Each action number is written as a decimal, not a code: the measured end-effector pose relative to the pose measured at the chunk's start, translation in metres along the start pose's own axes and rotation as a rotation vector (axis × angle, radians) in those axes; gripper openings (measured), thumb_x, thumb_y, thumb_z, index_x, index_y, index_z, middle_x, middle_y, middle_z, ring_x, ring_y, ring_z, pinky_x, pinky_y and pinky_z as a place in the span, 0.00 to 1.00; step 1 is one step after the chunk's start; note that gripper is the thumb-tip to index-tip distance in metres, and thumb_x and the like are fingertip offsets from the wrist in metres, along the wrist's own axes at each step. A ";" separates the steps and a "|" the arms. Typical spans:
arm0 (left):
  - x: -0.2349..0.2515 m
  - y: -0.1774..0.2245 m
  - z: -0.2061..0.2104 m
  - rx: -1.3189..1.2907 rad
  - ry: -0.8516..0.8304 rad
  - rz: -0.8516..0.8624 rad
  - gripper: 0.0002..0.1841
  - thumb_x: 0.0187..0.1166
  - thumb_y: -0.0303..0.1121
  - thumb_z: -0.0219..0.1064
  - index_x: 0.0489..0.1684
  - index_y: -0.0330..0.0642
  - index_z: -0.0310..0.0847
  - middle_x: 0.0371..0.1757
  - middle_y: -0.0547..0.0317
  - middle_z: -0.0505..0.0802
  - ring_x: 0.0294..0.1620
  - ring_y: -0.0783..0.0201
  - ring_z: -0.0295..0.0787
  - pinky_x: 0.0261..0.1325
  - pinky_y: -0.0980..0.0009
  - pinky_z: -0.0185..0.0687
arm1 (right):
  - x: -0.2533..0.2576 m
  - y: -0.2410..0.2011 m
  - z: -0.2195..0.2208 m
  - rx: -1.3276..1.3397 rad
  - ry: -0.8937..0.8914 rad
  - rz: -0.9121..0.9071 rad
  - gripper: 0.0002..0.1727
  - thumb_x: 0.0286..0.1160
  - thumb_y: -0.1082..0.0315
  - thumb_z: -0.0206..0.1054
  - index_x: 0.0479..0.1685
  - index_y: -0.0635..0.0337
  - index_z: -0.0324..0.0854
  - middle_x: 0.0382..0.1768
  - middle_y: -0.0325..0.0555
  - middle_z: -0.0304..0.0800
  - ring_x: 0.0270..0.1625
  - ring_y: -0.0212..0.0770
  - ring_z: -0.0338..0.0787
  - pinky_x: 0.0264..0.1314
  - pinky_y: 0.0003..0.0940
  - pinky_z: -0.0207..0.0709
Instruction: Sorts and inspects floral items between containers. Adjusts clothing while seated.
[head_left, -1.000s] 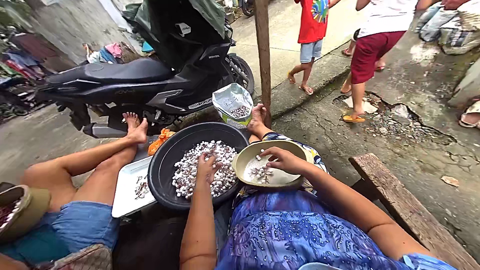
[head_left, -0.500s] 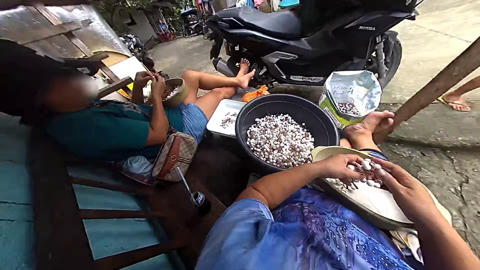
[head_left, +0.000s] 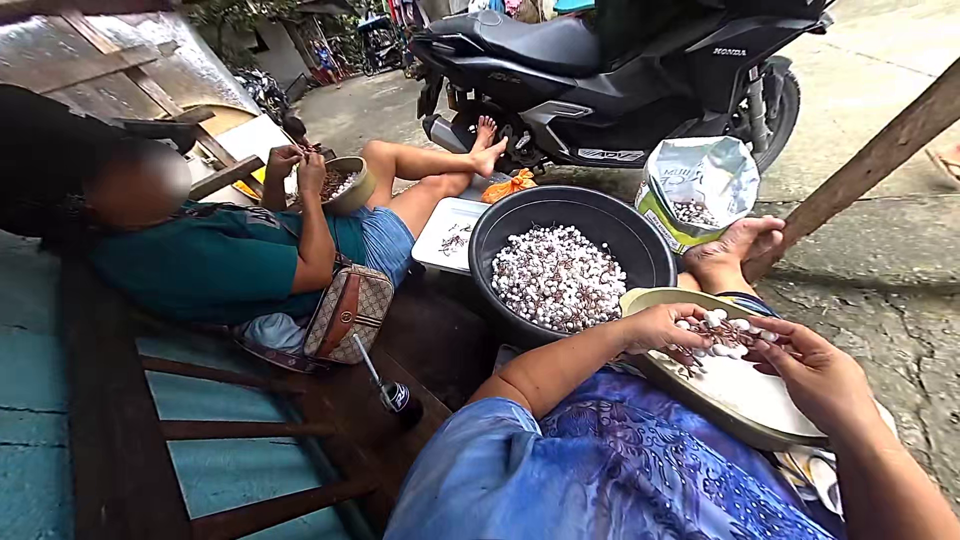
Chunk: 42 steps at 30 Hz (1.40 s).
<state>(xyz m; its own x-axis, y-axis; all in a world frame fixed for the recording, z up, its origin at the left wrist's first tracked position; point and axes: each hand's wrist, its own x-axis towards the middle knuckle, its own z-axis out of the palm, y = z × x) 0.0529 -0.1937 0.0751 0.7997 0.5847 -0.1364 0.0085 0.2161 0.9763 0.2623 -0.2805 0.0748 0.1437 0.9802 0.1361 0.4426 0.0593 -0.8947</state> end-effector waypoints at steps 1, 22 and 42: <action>0.000 0.000 0.000 -0.014 -0.006 0.005 0.19 0.80 0.18 0.61 0.69 0.31 0.69 0.56 0.48 0.82 0.45 0.58 0.86 0.43 0.58 0.87 | -0.001 -0.001 -0.001 -0.004 0.006 -0.003 0.18 0.83 0.71 0.59 0.67 0.65 0.80 0.54 0.53 0.89 0.39 0.35 0.93 0.44 0.33 0.89; -0.006 -0.002 0.003 -0.009 -0.106 -0.016 0.20 0.80 0.17 0.58 0.70 0.29 0.69 0.53 0.49 0.84 0.39 0.62 0.86 0.40 0.64 0.87 | -0.017 -0.003 0.007 -0.056 -0.061 -0.136 0.23 0.74 0.65 0.64 0.68 0.62 0.81 0.55 0.49 0.93 0.46 0.33 0.93 0.52 0.33 0.88; 0.000 -0.002 0.000 -0.078 -0.025 0.012 0.15 0.83 0.17 0.54 0.65 0.30 0.70 0.51 0.51 0.85 0.39 0.63 0.87 0.39 0.64 0.87 | -0.018 0.003 0.001 -0.123 0.027 -0.107 0.20 0.76 0.63 0.65 0.62 0.65 0.80 0.46 0.52 0.91 0.40 0.35 0.90 0.47 0.36 0.85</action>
<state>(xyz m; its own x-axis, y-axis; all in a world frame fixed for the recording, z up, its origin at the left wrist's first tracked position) 0.0527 -0.1944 0.0736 0.8141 0.5684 -0.1195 -0.0476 0.2704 0.9616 0.2598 -0.2973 0.0692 0.1132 0.9640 0.2407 0.5611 0.1379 -0.8162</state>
